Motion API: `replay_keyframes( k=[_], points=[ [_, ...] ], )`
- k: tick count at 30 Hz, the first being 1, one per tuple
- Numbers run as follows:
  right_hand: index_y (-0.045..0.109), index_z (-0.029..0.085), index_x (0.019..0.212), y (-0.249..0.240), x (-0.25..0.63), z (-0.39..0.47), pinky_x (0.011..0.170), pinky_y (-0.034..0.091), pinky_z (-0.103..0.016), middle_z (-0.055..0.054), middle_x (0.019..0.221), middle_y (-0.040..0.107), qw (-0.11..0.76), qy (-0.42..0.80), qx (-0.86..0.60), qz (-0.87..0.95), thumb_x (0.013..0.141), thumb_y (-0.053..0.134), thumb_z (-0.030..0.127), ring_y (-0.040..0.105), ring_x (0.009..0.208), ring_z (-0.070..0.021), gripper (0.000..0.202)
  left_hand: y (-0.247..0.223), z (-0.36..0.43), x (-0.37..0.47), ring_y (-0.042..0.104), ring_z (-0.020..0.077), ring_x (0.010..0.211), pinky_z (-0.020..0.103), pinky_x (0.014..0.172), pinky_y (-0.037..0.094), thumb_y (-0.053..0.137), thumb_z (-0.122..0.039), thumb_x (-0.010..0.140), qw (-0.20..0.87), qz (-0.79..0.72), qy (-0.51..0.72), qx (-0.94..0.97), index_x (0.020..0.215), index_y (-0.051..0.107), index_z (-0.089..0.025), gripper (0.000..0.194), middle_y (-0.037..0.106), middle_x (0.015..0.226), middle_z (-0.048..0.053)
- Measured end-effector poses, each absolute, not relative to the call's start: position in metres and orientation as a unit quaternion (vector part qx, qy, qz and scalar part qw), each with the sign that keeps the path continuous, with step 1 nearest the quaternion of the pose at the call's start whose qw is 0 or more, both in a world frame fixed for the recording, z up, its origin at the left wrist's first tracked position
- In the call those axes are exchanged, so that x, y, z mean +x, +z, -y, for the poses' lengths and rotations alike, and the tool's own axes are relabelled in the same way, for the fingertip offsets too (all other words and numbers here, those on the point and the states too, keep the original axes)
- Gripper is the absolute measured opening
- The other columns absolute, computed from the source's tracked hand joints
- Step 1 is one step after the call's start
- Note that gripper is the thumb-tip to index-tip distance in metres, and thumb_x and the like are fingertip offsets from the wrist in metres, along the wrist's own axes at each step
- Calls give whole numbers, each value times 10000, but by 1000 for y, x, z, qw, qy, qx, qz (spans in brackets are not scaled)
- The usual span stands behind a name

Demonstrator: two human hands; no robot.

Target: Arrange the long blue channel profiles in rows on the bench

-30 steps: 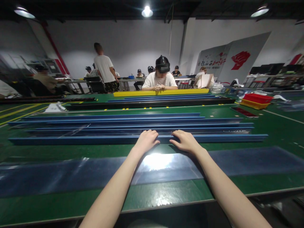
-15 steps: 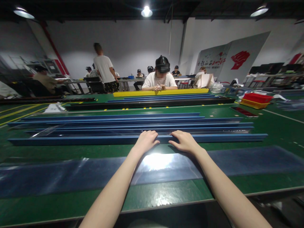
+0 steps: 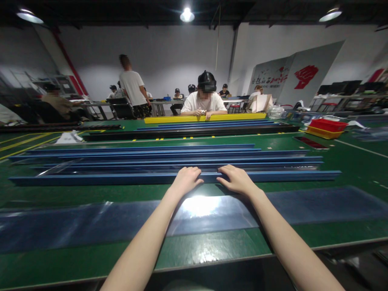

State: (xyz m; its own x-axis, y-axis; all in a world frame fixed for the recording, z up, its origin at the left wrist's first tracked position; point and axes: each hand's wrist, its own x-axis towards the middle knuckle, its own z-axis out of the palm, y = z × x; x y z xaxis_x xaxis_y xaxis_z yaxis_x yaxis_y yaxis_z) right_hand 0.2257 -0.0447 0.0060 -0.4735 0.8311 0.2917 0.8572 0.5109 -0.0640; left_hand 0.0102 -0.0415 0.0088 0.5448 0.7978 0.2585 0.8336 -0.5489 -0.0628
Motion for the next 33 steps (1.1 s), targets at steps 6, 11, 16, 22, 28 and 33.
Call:
replay_keyframes(
  k=[6, 11, 16, 22, 28, 33],
  points=[
    [593, 177, 1005, 7, 227, 45, 803, 398, -271, -89, 1035, 623, 140, -50, -502, 852, 844, 446, 384, 553, 976, -190, 301, 10, 42, 11, 590, 192, 871, 281, 711, 406, 544, -360, 813, 94, 468, -99, -873, 827, 564, -185, 177, 641, 903, 36],
    [595, 176, 1002, 6, 227, 45, 793, 403, -274, -91, 1041, 622, 141, -57, -498, 854, 844, 445, 383, 558, 966, -192, 301, 10, 42, 11, 593, 192, 869, 280, 710, 407, 537, -361, 817, 95, 468, -98, -873, 825, 563, -186, 177, 642, 902, 32],
    [597, 170, 994, 5, 227, 45, 789, 404, -270, -95, 1038, 622, 142, -62, -493, 856, 848, 443, 381, 560, 965, -191, 299, 9, 42, 11, 595, 195, 869, 282, 712, 411, 539, -370, 814, 95, 470, -94, -873, 828, 565, -185, 188, 645, 904, 29],
    [599, 169, 986, 4, 227, 44, 790, 404, -272, -94, 1042, 623, 138, -64, -492, 857, 849, 441, 378, 560, 966, -191, 296, 8, 41, 10, 597, 195, 876, 278, 712, 417, 526, -375, 822, 94, 471, -88, -873, 847, 569, -183, 198, 645, 914, 32],
    [600, 175, 979, 3, 226, 44, 791, 400, -264, -88, 1054, 621, 138, -67, -497, 854, 853, 432, 385, 556, 970, -186, 297, 7, 40, 10, 598, 200, 874, 283, 720, 424, 531, -379, 817, 89, 471, -98, -872, 845, 573, -181, 205, 644, 908, 35],
    [600, 176, 980, 3, 225, 44, 781, 401, -261, -90, 1065, 618, 138, -71, -499, 852, 856, 428, 389, 556, 970, -185, 301, 7, 39, 10, 597, 200, 873, 277, 713, 426, 530, -375, 818, 81, 474, -98, -871, 849, 576, -182, 201, 641, 911, 35]
  ],
)
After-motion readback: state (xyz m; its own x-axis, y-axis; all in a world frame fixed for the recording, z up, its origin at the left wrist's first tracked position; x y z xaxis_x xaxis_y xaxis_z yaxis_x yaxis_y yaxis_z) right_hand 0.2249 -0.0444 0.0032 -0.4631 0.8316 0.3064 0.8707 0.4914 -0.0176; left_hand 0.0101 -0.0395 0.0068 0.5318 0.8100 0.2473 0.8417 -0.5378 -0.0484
